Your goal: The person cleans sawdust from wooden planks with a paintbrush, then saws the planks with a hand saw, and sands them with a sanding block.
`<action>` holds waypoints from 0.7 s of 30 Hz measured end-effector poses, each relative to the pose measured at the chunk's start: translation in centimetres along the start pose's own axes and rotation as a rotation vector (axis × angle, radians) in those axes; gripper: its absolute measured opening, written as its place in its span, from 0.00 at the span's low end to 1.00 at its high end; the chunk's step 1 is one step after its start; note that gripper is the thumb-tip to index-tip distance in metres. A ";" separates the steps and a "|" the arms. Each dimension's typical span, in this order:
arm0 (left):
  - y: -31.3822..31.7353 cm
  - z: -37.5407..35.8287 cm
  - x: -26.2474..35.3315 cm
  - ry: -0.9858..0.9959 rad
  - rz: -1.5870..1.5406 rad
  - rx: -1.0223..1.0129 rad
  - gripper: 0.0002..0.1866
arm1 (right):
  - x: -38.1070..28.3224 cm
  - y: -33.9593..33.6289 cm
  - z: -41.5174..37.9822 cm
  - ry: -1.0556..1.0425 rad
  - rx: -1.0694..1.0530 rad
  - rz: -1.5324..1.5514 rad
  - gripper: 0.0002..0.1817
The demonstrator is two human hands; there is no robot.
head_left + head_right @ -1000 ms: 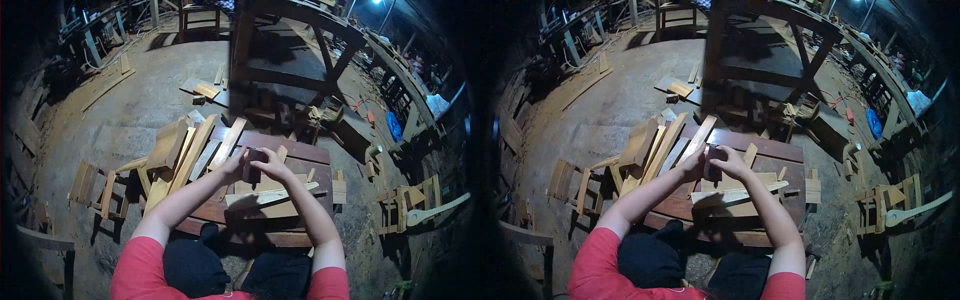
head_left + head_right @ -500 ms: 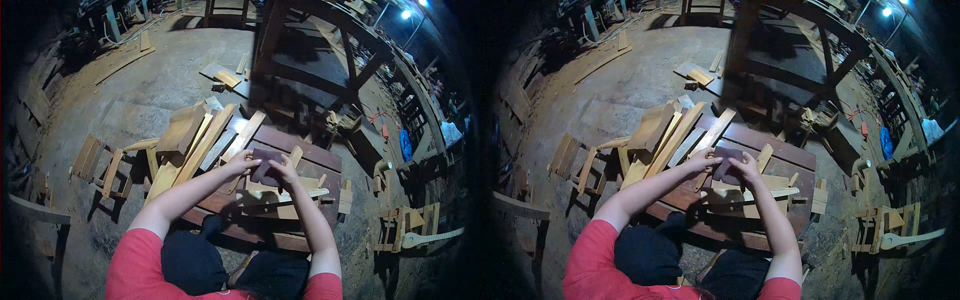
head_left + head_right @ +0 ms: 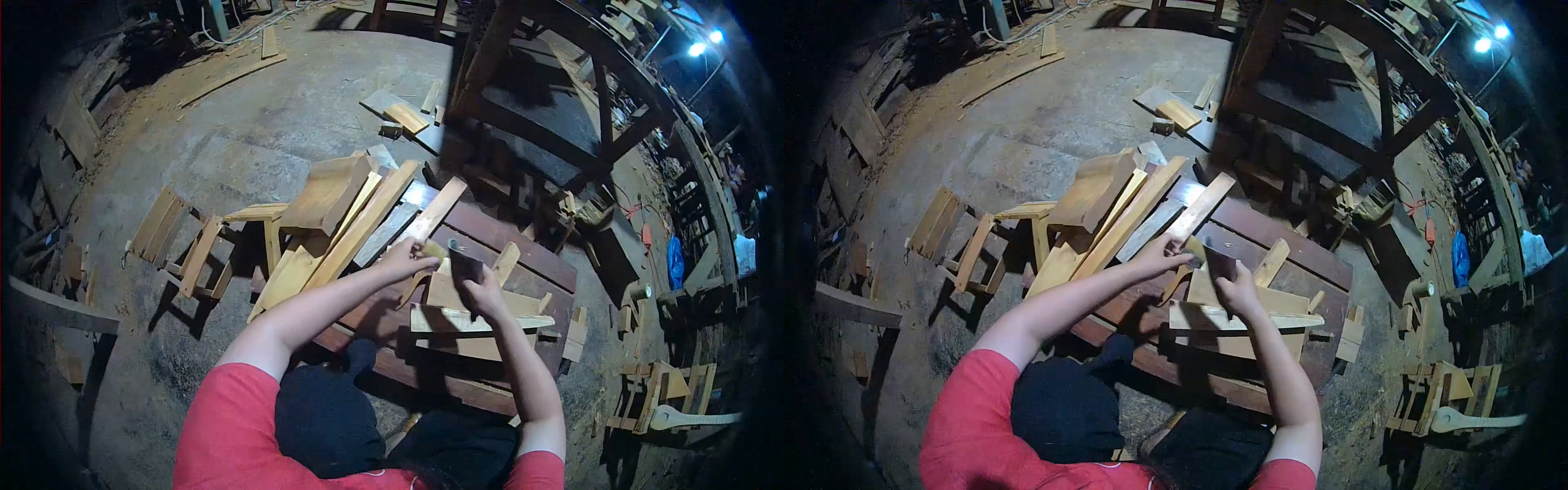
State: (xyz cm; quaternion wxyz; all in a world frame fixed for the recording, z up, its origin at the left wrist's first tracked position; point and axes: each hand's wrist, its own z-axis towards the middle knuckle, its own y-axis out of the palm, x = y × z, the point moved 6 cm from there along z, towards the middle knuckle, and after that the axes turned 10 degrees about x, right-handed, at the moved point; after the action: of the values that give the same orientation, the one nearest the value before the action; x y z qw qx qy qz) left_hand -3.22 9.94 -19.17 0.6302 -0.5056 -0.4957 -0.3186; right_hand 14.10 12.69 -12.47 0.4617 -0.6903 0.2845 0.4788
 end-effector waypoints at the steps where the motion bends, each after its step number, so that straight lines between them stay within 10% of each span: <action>1: -1.2 -0.5 -0.2 -0.153 0.018 -0.090 0.21 | 0.0 -0.5 0.0 -0.079 0.026 -0.033 0.17; 4: -6.1 -1.4 -1.4 0.046 0.241 0.013 0.21 | 1.7 -2.9 0.1 -0.057 0.039 -0.400 0.20; 10: -15.8 -7.5 -4.7 -0.257 0.681 0.207 0.28 | 6.4 -5.4 0.4 -0.071 0.099 -0.708 0.20; 21: -16.9 -16.0 -3.0 -0.407 0.956 0.044 0.30 | 3.4 -5.1 0.0 -0.082 0.270 -0.905 0.14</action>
State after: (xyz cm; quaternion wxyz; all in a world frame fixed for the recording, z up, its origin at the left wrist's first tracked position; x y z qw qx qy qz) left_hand -14.50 -10.41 -16.52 0.6067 -0.7139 -0.3284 0.1203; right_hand 19.68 14.97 -13.74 0.7204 -0.6593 -0.0036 0.2151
